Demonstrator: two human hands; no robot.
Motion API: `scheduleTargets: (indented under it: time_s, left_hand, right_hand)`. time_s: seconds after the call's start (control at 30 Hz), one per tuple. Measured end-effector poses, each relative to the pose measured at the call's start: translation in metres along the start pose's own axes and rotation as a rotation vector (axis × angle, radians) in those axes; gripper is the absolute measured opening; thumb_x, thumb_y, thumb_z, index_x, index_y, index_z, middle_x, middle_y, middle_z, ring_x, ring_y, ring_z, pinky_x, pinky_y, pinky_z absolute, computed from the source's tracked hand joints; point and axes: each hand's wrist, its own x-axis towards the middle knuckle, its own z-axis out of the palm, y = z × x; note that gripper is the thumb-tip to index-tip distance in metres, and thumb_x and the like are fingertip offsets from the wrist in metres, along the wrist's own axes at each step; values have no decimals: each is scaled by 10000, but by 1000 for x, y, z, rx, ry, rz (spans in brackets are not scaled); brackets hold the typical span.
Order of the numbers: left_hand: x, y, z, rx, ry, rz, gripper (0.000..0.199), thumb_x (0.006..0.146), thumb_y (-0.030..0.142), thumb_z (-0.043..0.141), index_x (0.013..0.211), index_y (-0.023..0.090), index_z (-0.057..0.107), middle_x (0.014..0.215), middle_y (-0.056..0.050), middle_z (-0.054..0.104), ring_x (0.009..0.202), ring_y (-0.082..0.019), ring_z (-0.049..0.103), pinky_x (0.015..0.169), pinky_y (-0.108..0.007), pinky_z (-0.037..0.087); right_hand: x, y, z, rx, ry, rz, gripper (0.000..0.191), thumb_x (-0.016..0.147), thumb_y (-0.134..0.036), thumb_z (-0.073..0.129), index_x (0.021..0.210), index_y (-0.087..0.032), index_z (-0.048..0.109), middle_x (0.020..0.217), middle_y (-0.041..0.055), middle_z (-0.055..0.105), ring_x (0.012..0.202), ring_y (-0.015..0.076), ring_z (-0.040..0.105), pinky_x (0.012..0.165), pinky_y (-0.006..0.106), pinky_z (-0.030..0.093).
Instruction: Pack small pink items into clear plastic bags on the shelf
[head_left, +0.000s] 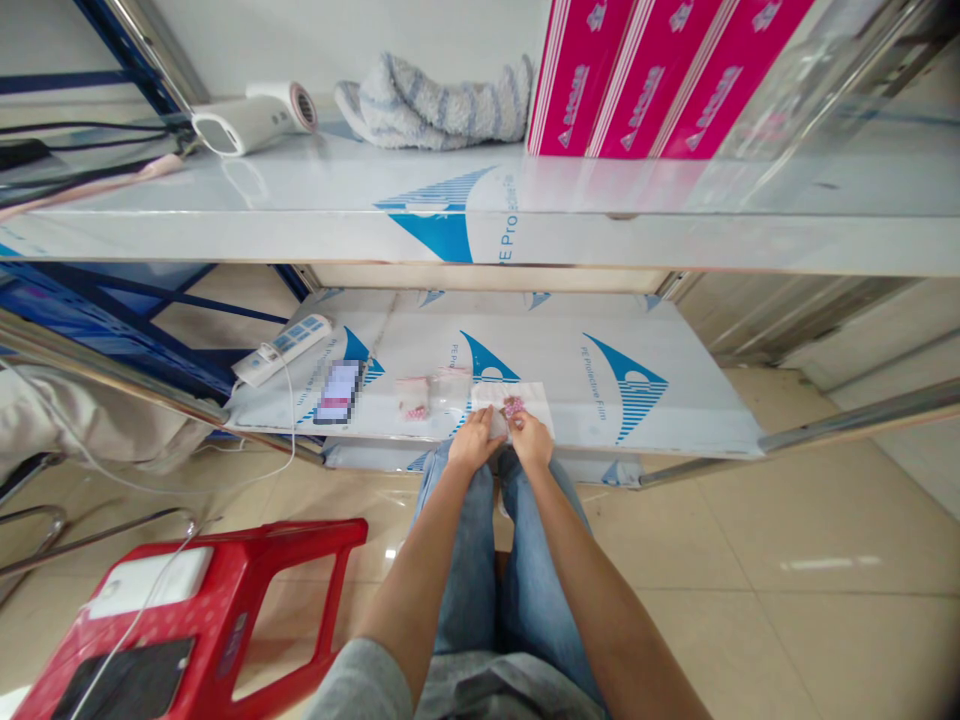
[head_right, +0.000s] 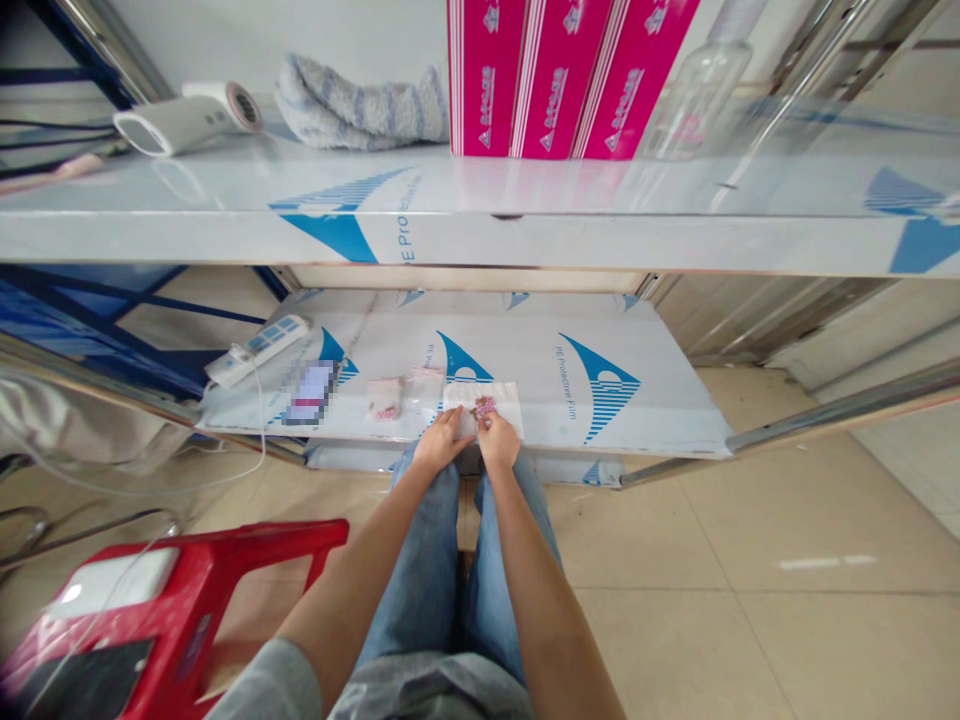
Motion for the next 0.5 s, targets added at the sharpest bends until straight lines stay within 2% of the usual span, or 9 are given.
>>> scheduleTargets:
  time_s: [0.3,0.5]
  left_hand:
    - [1,-3,3,-49,16,-12,591,796,409,555,1301,152,387,1275,-120,511,1207,-227,447,1009,-362,375]
    - [1,-3,2,-54,17,-7,600,788,409,564,1295,135,398,1264,-127,521,1198,-227,456,1012,-353,379]
  right_hand:
    - [0,0,2,-4,13,-14,229,831,-370,486,925,-270,670,852,33,695,793,181,637,647,237,421]
    - [-2,2,2,112,48,-68,261,837,-400,469,943,-268,667,777,2,685,752,158,626,627,223,412]
